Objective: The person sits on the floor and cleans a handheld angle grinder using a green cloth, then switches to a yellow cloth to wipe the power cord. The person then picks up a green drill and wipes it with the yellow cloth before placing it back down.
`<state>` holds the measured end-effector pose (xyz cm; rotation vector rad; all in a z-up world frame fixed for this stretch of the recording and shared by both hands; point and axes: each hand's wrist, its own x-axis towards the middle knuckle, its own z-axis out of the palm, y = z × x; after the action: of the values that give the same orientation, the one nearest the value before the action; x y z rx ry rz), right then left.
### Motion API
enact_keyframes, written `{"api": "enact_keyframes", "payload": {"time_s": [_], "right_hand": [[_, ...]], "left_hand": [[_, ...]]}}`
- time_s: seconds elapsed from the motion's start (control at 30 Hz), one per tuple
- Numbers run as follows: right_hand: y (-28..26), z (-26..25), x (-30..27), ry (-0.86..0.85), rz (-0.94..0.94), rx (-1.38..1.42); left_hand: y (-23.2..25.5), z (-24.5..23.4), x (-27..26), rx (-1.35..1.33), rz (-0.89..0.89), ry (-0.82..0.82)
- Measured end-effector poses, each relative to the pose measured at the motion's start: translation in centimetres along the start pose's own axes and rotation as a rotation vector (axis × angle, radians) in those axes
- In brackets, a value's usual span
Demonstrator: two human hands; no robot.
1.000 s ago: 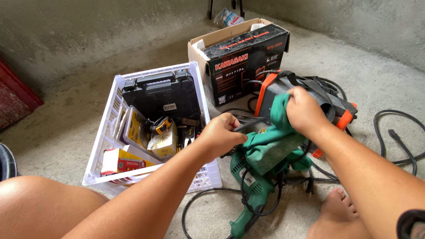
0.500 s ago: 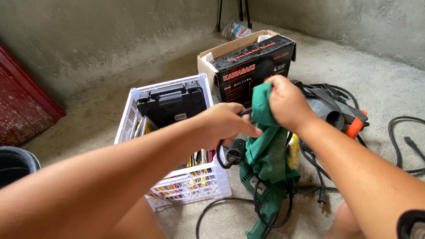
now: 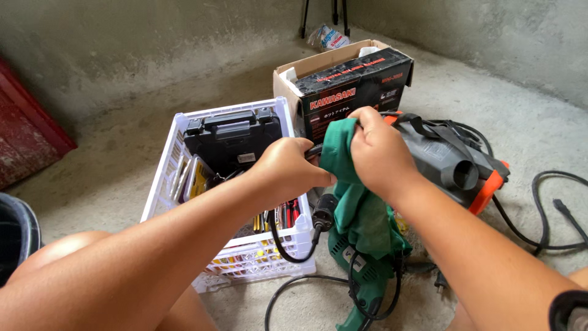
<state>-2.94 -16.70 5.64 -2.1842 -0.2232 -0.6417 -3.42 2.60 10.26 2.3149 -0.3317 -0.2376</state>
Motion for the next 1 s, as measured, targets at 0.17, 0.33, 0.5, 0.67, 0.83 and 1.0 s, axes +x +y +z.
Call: {"api": "enact_keyframes", "payload": {"time_s": [0.17, 0.33, 0.5, 0.67, 0.83, 1.0], "right_hand": [[-4.7, 1.1, -1.5, -0.124, 0.012, -0.066], [-2.2, 1.0, -0.9, -0.132, 0.014, 0.207], [3.0, -0.1, -0.1, -0.162, 0.195, 0.312], [5.8, -0.1, -0.9, -0.118, 0.283, 0.248], [2.6, 2.1, -1.4, -0.122, 0.183, 0.296], [-3.0, 2.3, -1.9, -0.177, 0.132, 0.061]], "left_hand": [[-0.2, 1.0, -0.3, -0.099, -0.06, -0.091], [0.0, 1.6, -0.9, -0.261, -0.121, -0.16], [-0.9, 0.7, -1.7, -0.287, -0.21, -0.174], [-2.5, -0.5, -2.5, -0.204, -0.182, -0.152], [-3.3, -2.7, -3.1, 0.158, -0.153, 0.024], [-3.6, -1.9, -4.3, 0.469, 0.537, 0.391]]}}
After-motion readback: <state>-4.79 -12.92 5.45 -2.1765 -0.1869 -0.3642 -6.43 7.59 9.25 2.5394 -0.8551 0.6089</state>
